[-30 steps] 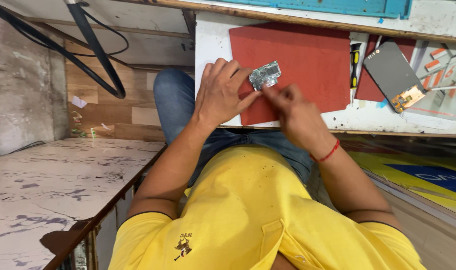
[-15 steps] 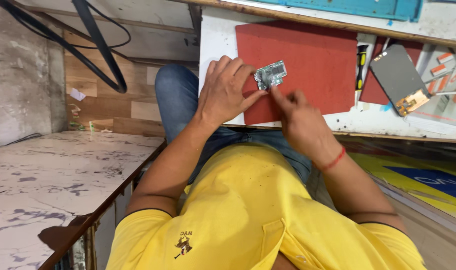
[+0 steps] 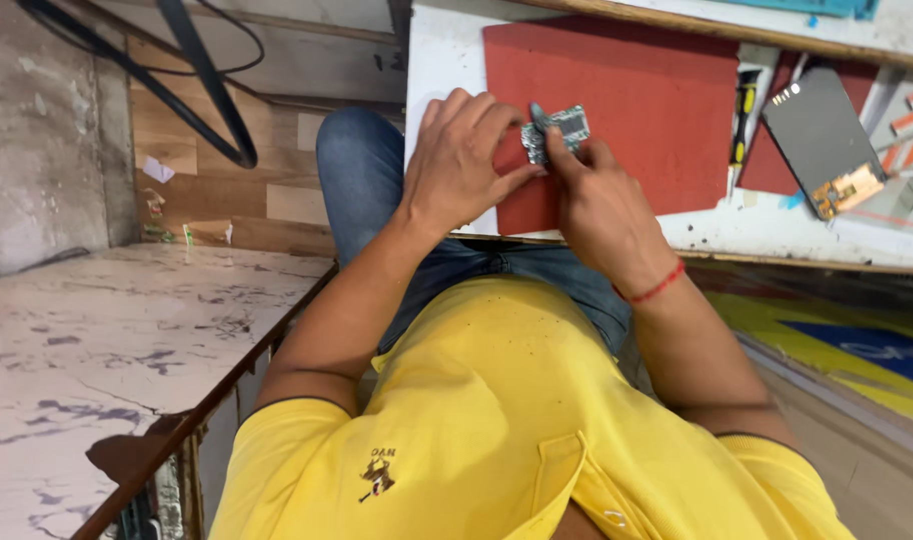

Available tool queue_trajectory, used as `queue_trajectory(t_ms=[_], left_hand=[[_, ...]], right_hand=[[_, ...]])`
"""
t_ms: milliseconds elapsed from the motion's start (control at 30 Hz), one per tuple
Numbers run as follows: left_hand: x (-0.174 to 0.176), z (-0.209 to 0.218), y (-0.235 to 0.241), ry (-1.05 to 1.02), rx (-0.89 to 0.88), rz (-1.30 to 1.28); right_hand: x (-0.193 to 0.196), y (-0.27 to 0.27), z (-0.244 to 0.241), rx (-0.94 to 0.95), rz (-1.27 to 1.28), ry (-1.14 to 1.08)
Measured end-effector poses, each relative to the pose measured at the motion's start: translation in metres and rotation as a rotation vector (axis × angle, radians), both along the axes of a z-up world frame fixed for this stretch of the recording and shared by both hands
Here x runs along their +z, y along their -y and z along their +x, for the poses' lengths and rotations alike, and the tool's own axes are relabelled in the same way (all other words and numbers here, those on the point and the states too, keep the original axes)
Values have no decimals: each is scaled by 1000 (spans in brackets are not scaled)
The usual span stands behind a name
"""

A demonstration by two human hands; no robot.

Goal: The person uses a small brush to repeatedly scrub the surface of a small circuit board placed on a red mat. The person holds the board with one hand and scrubs with the other, focusing on different areas of the board.

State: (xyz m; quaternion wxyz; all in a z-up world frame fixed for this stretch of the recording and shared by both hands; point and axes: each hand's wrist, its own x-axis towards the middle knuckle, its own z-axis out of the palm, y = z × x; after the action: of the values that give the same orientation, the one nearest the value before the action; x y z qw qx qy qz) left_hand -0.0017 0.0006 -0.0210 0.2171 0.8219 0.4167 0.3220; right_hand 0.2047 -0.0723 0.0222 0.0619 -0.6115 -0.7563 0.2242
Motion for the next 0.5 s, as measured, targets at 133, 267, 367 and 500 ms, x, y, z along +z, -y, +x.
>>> queue_trajectory(t_ms=[133, 267, 367, 500], left_hand=[[2, 1, -4, -38, 4, 21], [-4, 1, 1, -12, 7, 67], [-3, 4, 0, -58, 10, 32], [1, 3, 0, -54, 12, 45]], right_hand=[[3, 1, -1, 6, -4, -6], [-1, 6, -3, 31, 61, -47], [-11, 5, 2, -17, 45, -22], [-14, 5, 16, 5, 85, -67]])
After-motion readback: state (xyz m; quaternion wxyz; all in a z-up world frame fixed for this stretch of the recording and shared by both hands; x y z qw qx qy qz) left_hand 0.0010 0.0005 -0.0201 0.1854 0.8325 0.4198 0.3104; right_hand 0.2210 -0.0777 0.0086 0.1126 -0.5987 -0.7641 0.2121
